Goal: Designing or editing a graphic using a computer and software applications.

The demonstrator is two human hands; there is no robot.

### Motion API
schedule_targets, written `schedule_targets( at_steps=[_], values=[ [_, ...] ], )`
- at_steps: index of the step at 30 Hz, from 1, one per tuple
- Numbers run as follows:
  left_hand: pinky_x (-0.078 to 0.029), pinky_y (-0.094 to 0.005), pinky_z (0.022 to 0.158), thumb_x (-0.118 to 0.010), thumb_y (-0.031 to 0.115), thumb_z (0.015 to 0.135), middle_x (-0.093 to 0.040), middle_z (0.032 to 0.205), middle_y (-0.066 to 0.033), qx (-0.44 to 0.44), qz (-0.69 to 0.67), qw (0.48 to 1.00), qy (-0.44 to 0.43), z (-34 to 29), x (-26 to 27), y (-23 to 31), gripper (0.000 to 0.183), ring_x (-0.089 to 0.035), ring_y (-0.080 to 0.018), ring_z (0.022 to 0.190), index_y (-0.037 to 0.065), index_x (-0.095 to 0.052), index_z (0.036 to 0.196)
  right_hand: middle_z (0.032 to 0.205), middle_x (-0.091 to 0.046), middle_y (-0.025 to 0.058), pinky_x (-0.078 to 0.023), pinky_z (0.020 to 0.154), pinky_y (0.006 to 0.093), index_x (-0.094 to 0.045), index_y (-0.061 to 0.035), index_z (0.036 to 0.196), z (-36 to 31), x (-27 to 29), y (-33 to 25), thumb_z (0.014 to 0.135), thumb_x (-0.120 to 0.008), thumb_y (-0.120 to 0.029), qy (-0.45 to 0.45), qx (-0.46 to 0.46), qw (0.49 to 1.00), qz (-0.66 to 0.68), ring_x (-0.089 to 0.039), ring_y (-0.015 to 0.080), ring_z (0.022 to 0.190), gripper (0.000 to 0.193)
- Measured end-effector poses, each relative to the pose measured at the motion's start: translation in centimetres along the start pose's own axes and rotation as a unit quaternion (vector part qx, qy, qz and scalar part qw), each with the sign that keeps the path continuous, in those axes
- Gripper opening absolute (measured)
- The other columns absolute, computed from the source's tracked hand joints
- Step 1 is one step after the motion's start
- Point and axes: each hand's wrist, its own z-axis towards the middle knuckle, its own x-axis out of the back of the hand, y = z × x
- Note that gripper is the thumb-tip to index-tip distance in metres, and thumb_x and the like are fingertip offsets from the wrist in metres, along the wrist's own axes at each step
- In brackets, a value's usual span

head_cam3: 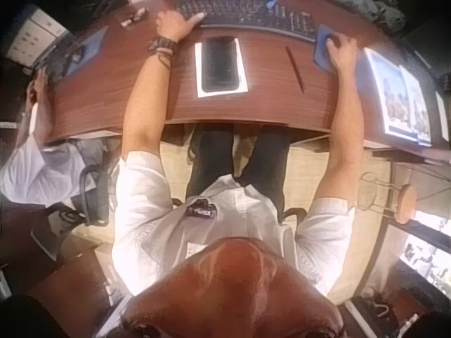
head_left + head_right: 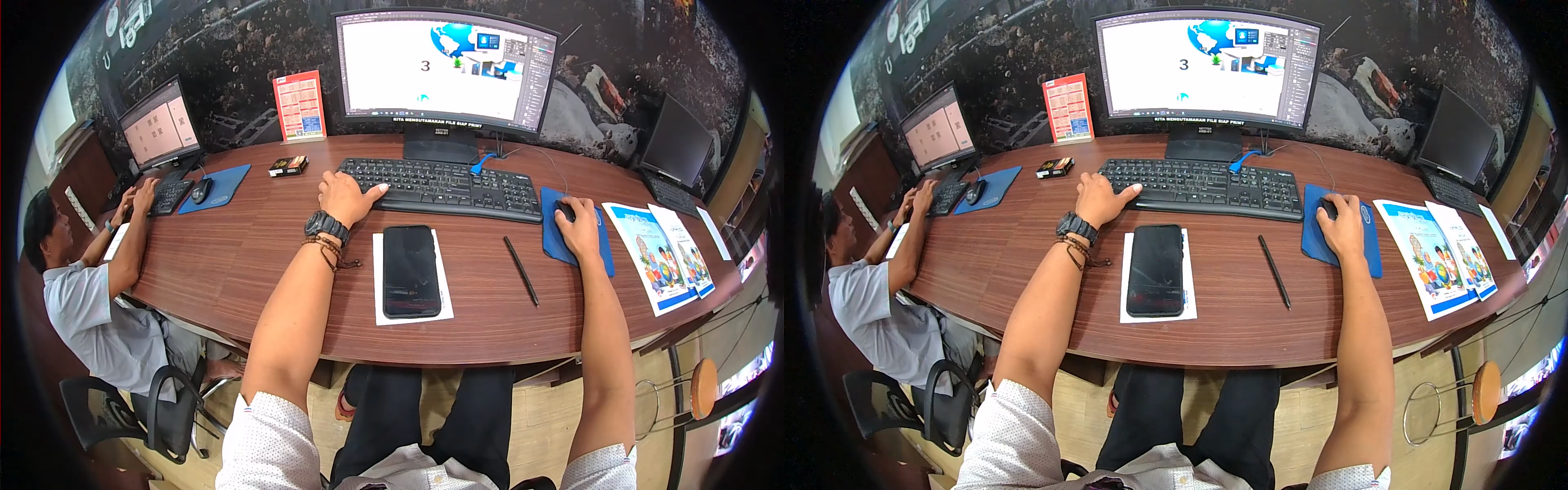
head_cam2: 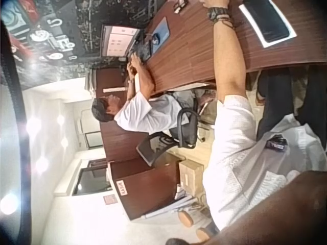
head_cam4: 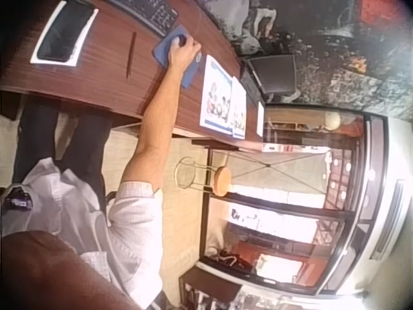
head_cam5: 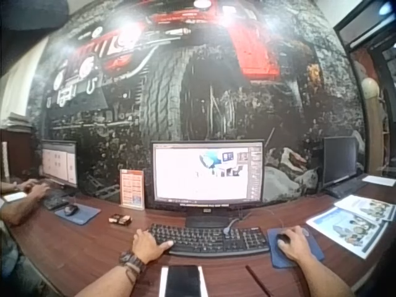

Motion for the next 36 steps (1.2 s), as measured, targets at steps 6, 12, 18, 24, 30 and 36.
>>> schedule_targets(
  at_steps=[6,12,18,24,30,36],
  values=[
    [-0.051,-0.0498,0.090,-0.066,0.070,0.078,-0.049,0.123,-0.0341,0.007,0.004,1.000,-0.020,-0.13,0.49,0.42,0.094,-0.052,-0.0501,0.113,-0.019,-0.060,0.110,0.125,-0.054,0.0178,-0.046,0.098,0.0438,-0.068,-0.0083,0.115,-0.06,0.09,-0.15,0.083,-0.067,-0.025,-0.002,-0.003,1.000,-0.008,-0.057,0.0374,0.114,0.036],
    [-0.052,-0.0504,0.090,-0.065,0.070,0.078,-0.049,0.124,-0.0335,0.007,0.006,1.000,-0.019,-0.18,0.72,0.53,0.093,-0.053,-0.0498,0.112,-0.018,-0.062,0.108,0.124,-0.055,0.0176,-0.046,0.098,0.0435,-0.068,-0.0080,0.115,-0.04,0.08,-0.04,0.083,-0.067,-0.024,-0.001,0.000,1.000,-0.004,-0.057,0.0375,0.114,0.036],
    [-0.052,-0.0505,0.089,-0.065,0.070,0.078,-0.049,0.125,-0.0322,0.010,0.009,1.000,-0.018,-0.18,0.64,0.51,0.092,-0.054,-0.0493,0.112,-0.017,-0.063,0.108,0.123,-0.055,0.0175,-0.046,0.097,0.0435,-0.068,-0.0078,0.114,-0.13,0.16,-0.28,0.082,-0.067,-0.024,0.003,0.003,1.000,-0.005,-0.057,0.0375,0.113,0.035],
    [-0.052,-0.0505,0.089,-0.066,0.070,0.079,-0.048,0.126,-0.0321,0.011,0.007,1.000,-0.017,-0.24,0.61,0.59,0.091,-0.053,-0.0489,0.113,-0.017,-0.063,0.108,0.123,-0.054,0.0176,-0.046,0.098,0.0435,-0.068,-0.0087,0.114,-0.11,0.14,-0.08,0.082,-0.067,-0.025,0.000,0.000,1.000,-0.006,-0.056,0.0376,0.114,0.036],
    [-0.052,-0.0505,0.089,-0.066,0.069,0.079,-0.048,0.126,-0.0331,0.012,0.005,1.000,-0.018,-0.32,0.69,0.64,0.090,-0.053,-0.0492,0.113,-0.017,-0.063,0.107,0.123,-0.054,0.0174,-0.046,0.098,0.0433,-0.068,-0.0092,0.114,-0.09,0.06,0.06,0.082,-0.067,-0.024,0.001,0.000,1.000,-0.003,-0.056,0.0375,0.114,0.036],
    [-0.052,-0.0502,0.088,-0.066,0.068,0.079,-0.049,0.124,-0.0327,0.005,0.009,1.000,-0.015,-0.08,0.50,0.36,0.089,-0.053,-0.0488,0.113,-0.016,-0.063,0.108,0.123,-0.055,0.0176,-0.046,0.098,0.0434,-0.068,-0.0089,0.113,-0.04,-0.15,0.10,0.082,-0.068,-0.024,0.007,0.003,1.000,-0.001,-0.056,0.0375,0.114,0.035]
  ],
)
